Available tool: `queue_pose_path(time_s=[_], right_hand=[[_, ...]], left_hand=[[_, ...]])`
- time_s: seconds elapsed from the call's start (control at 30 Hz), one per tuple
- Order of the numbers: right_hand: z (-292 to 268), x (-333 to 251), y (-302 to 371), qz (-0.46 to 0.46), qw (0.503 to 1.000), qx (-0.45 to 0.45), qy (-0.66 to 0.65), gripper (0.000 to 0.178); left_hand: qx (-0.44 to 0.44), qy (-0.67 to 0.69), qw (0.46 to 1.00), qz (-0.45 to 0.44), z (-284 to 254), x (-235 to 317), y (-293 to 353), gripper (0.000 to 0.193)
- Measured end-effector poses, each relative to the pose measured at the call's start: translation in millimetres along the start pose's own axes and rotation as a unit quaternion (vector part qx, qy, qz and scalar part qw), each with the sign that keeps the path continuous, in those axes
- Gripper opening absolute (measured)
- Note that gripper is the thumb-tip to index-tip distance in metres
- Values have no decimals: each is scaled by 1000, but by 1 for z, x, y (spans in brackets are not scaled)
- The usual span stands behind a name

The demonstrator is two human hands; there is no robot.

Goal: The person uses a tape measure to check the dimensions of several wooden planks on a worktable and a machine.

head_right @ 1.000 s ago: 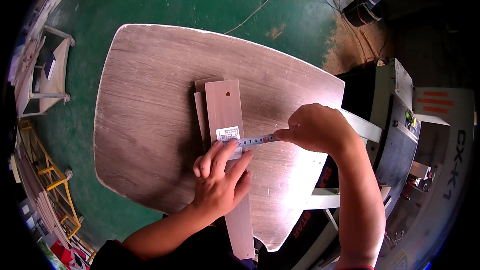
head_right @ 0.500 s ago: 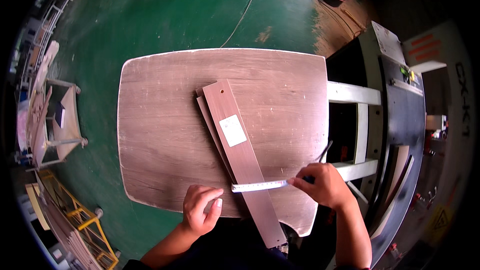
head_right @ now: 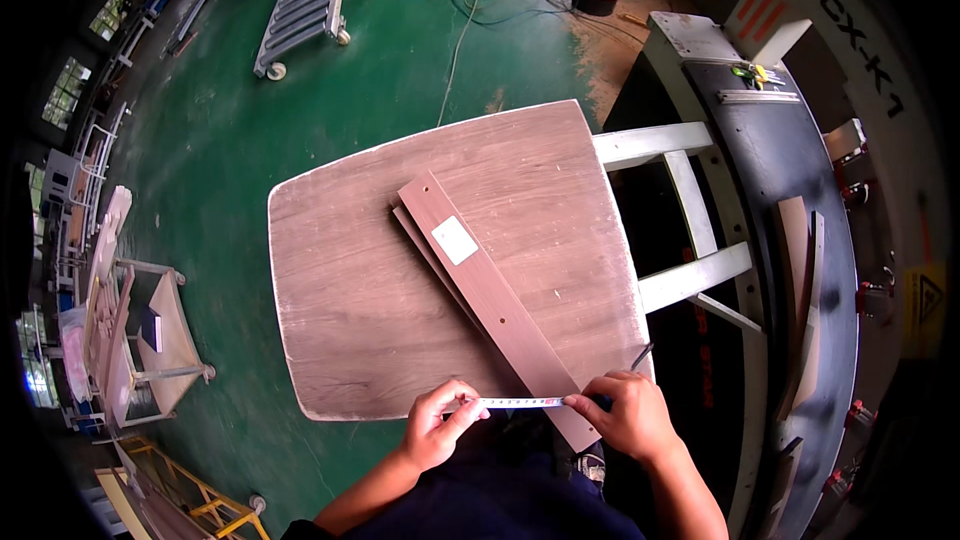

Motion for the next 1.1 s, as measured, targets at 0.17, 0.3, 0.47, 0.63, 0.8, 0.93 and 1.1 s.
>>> queue_pose_path(time_s=[0.17,0.3,0.47,0.63,0.8,0.93,1.1], right_hand=[[18,-19,21,-23,998,-51,-38,37],[32,-40,32,-71,996,-52,-19,33],[40,-63,41,-117,991,-64,-32,34],[46,-90,43,-99,981,-147,-84,42],[71,-107,42,-182,933,-203,-237,63],[74,-117,52,-174,853,-254,-421,79],[103,-95,44,-137,860,-209,-445,81]], left_hand=[[5,58,998,-17,-15,-5,21,17],[12,90,996,-6,-30,3,33,16],[11,113,993,32,-37,19,39,18],[-64,9,998,28,-20,29,44,17],[-77,-136,987,48,-6,23,46,22],[-44,-97,994,7,-15,14,46,25],[-31,-82,996,-8,-14,17,42,27]])
Point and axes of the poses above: each hand's wrist, its own y-axis away from the middle knuckle, its own z-axis out of the palm, x = y × z, the point moved 7 cm from there along -y, towards the middle knuckle, and after that the axes turned 12 degrees about y, right-handed, at the moved point
